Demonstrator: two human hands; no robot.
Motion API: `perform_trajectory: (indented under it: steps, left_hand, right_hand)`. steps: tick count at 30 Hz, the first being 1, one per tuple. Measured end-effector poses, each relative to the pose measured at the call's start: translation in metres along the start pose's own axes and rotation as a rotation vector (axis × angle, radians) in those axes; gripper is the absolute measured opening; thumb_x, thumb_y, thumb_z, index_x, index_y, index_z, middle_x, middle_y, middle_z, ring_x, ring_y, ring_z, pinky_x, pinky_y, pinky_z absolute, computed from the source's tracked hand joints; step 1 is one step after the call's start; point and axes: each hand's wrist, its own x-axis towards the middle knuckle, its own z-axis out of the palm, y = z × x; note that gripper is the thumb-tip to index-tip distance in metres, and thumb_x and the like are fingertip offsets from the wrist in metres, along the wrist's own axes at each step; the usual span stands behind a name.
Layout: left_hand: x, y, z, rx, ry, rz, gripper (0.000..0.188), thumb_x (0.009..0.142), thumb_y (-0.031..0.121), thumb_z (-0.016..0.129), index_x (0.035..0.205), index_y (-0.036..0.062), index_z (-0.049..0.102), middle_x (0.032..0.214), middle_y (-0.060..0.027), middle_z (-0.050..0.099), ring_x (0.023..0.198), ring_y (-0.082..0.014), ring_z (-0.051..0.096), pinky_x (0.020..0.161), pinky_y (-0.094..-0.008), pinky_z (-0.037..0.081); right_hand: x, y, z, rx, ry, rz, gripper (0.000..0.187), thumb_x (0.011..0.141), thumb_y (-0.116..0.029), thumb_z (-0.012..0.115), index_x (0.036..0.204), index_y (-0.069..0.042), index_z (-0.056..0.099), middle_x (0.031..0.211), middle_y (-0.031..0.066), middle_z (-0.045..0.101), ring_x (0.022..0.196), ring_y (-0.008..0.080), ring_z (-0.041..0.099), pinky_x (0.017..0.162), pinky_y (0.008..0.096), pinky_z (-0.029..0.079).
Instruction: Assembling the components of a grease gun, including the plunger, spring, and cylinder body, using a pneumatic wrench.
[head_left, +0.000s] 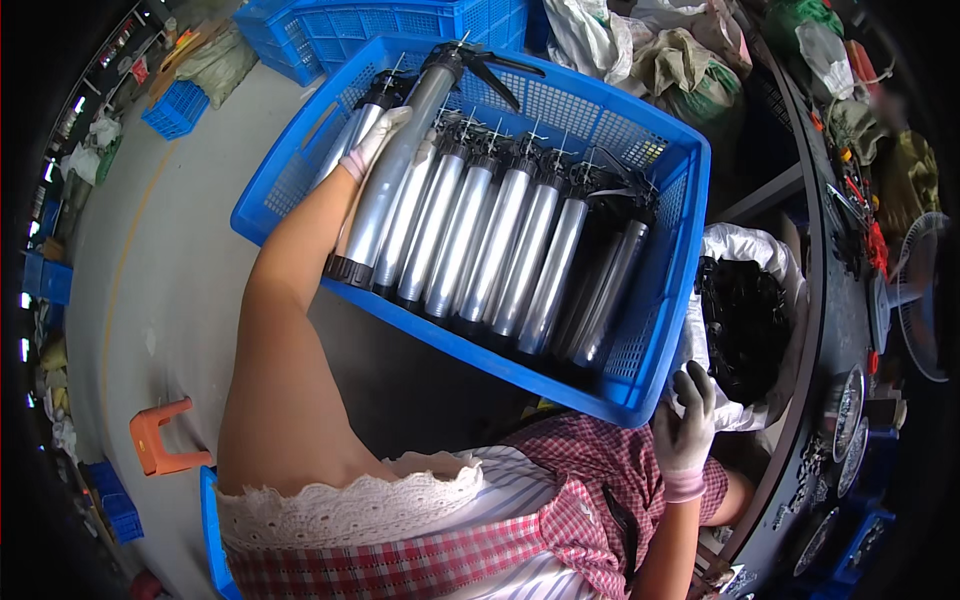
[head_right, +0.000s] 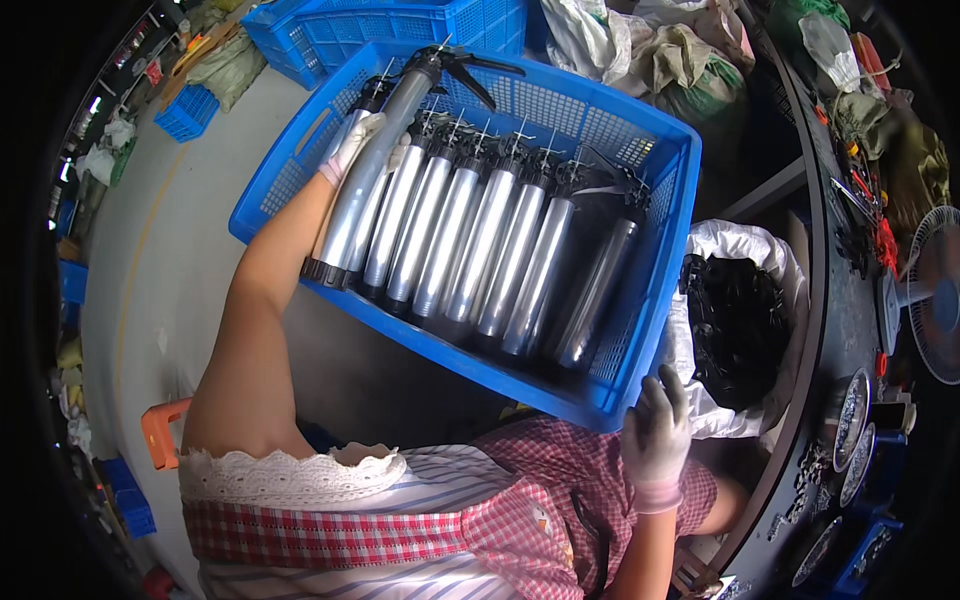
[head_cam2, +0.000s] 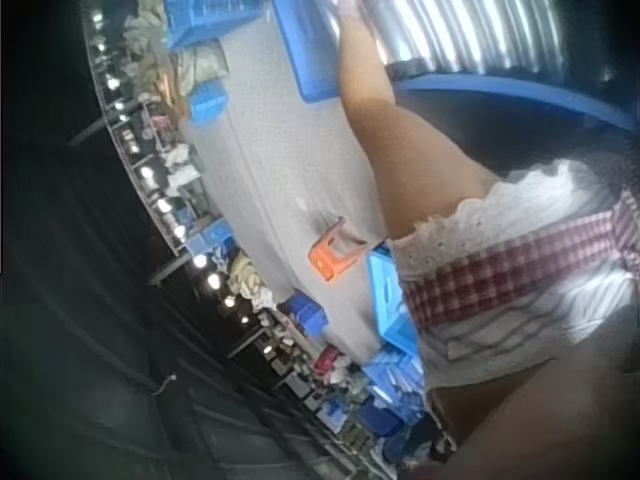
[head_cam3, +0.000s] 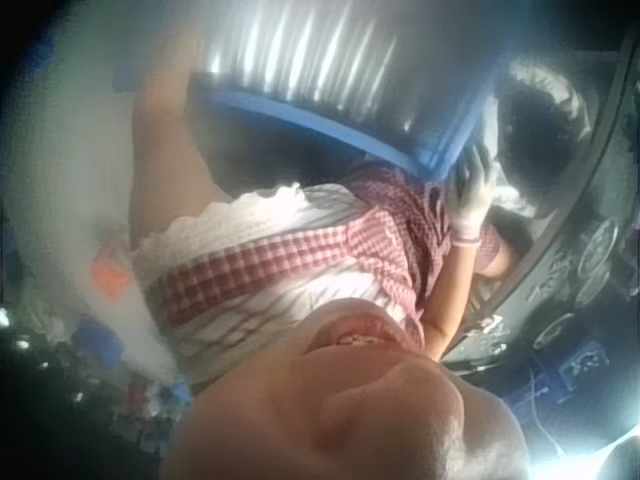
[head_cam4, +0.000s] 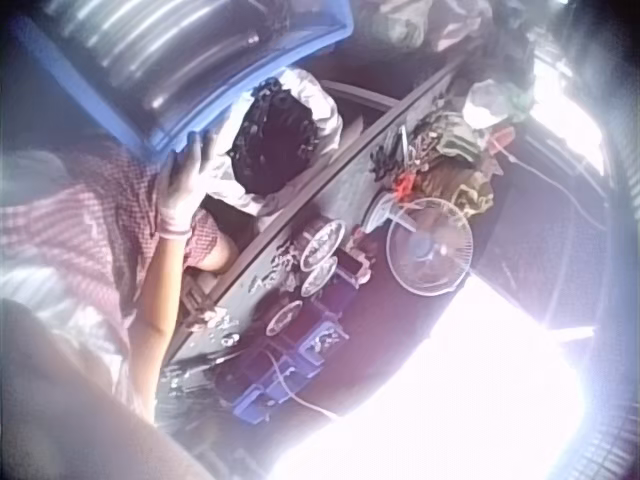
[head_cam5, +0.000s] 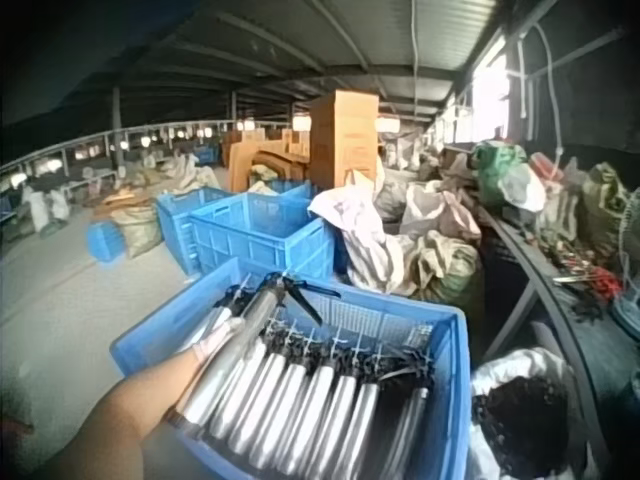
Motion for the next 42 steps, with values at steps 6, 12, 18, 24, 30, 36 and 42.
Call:
perform_trajectory:
  steps: [6, 12, 18, 24, 30, 36, 42]
  left_hand:
    - [0.004, -0.004, -0.110, 0.114, 0.255, -0.074, 0.047, 0.092, 0.047, 0.054, 0.106, 0.0030, 0.060, 0.083, -0.0135, 0.065, 0.071, -0.0243, 0.065, 0.069, -0.0392, 0.057]
    - [0.012, -0.014, -0.137, 1.309, 0.803, 0.006, 0.068, 0.075, 0.034, 0.078, 0.125, -0.0028, 0.048, 0.110, -0.0211, 0.064, 0.097, -0.0313, 0.065, 0.089, -0.0374, 0.051]
    - [0.026, -0.072, -0.146, 1.510, 1.256, 0.124, 0.082, 0.071, 0.042, 0.080, 0.133, 0.0033, 0.042, 0.128, -0.0234, 0.052, 0.114, -0.0374, 0.056, 0.097, -0.0429, 0.047]
    - [-0.021, -0.070, -0.074, 1.670, 1.339, -0.436, 0.094, 0.071, 0.058, 0.074, 0.147, 0.0207, 0.034, 0.157, -0.0119, 0.017, 0.144, -0.0331, 0.018, 0.111, -0.0591, 0.024]
    - [0.006, -0.052, -0.064, 2.007, 1.131, -0.661, 0.077, 0.073, 0.061, 0.069, 0.136, 0.0200, 0.053, 0.156, -0.0130, 0.022, 0.146, -0.0323, 0.012, 0.111, -0.0625, 0.020]
    - [-0.032, -0.069, -0.100, 1.949, 1.263, -0.228, 0.085, 0.072, 0.043, 0.078, 0.139, 0.0092, 0.038, 0.141, -0.0196, 0.040, 0.119, -0.0398, 0.054, 0.097, -0.0501, 0.048]
    - [0.065, -0.055, -0.019, 1.980, 1.025, 0.294, 0.101, 0.073, 0.051, 0.076, 0.149, 0.0088, 0.024, 0.150, -0.0263, 0.026, 0.140, -0.0375, 0.027, 0.113, -0.0467, 0.028]
  right_hand:
    - [-0.024, 0.042, -0.020, -0.115, -0.088, 0.038, 0.041, 0.076, 0.002, 0.061, 0.117, -0.004, 0.059, 0.123, 0.0209, 0.057, 0.106, 0.0382, 0.060, 0.084, 0.0408, 0.051]
    - [-0.019, 0.049, -0.024, -0.168, -0.171, 0.153, 0.041, 0.075, 0.002, 0.060, 0.115, -0.004, 0.059, 0.122, 0.0211, 0.058, 0.104, 0.0396, 0.061, 0.084, 0.0431, 0.052]
    - [-0.013, 0.051, -0.016, -0.195, -0.220, 0.128, 0.041, 0.076, 0.007, 0.056, 0.116, -0.003, 0.059, 0.124, 0.0196, 0.056, 0.111, 0.0367, 0.058, 0.086, 0.0410, 0.052]
    - [-0.039, 0.048, -0.037, -0.195, -0.265, 0.192, 0.034, 0.078, -0.001, 0.060, 0.112, -0.003, 0.061, 0.119, 0.0222, 0.058, 0.101, 0.0412, 0.061, 0.083, 0.0455, 0.050]
    - [-0.075, 0.060, -0.057, -0.215, -0.167, 0.288, 0.031, 0.081, 0.000, 0.058, 0.113, -0.003, 0.061, 0.121, 0.0226, 0.057, 0.104, 0.0400, 0.061, 0.085, 0.0428, 0.051]
    - [-0.074, 0.049, -0.079, -0.258, -0.096, 0.291, 0.027, 0.080, -0.002, 0.061, 0.108, -0.004, 0.063, 0.119, 0.0210, 0.059, 0.095, 0.0390, 0.062, 0.078, 0.0433, 0.051]
    - [-0.132, 0.004, -0.097, -0.243, 0.065, 0.342, 0.033, 0.071, 0.000, 0.065, 0.104, -0.005, 0.065, 0.112, 0.0181, 0.063, 0.087, 0.0346, 0.064, 0.074, 0.0406, 0.052]
